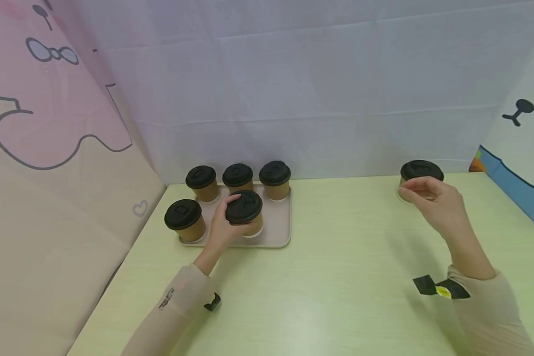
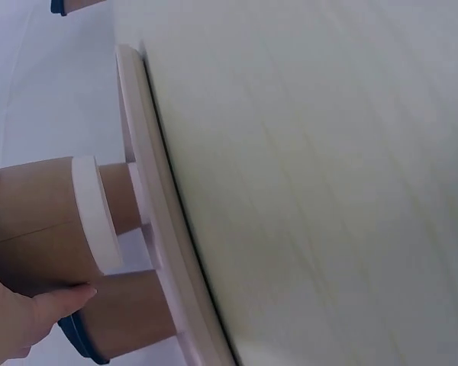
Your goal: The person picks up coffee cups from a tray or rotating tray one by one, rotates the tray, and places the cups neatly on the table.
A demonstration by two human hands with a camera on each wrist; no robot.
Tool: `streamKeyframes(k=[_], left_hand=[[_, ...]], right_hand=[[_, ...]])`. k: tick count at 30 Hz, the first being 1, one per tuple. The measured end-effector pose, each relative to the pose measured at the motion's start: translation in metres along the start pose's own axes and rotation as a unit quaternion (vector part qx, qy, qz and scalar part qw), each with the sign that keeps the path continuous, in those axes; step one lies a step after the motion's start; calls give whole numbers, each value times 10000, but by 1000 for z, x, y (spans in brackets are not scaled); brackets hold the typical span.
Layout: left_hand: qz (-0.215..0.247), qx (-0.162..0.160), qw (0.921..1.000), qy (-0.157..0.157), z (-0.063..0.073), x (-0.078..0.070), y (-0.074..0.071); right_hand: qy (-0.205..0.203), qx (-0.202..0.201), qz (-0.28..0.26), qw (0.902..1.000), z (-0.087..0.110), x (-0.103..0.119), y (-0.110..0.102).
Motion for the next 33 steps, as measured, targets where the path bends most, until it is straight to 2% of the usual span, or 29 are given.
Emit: streamKeyframes(k=[8,13,18,25,33], left_hand=[[273,71,9988,388,-5,-13,21],[271,72,9979,580,-9,-21,33],[200,50,9979,622,-14,-26,43],[205,54,9962,842,-22,-30,56],[252,33,9963,824,-25,-35,65]], right_hand=[[36,-9,-32,10000,1,-1,0],[27,-37,-78,10000,1,-1,-2],[67,-44,-63,9999,-1,0,-3],[32,-94,-53,9999,0,0,-5],[19,-157,-30,9999,1,-2,-7]])
Point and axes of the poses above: each hand's wrist, its own z-axis away from the middle knuckle, its own y-axis out of the palm, x = y × z, the point moved 6 cm from there along -z, towards the middle knuckle, and after that the axes turned 11 degrees about y, right-handed, at the moved point
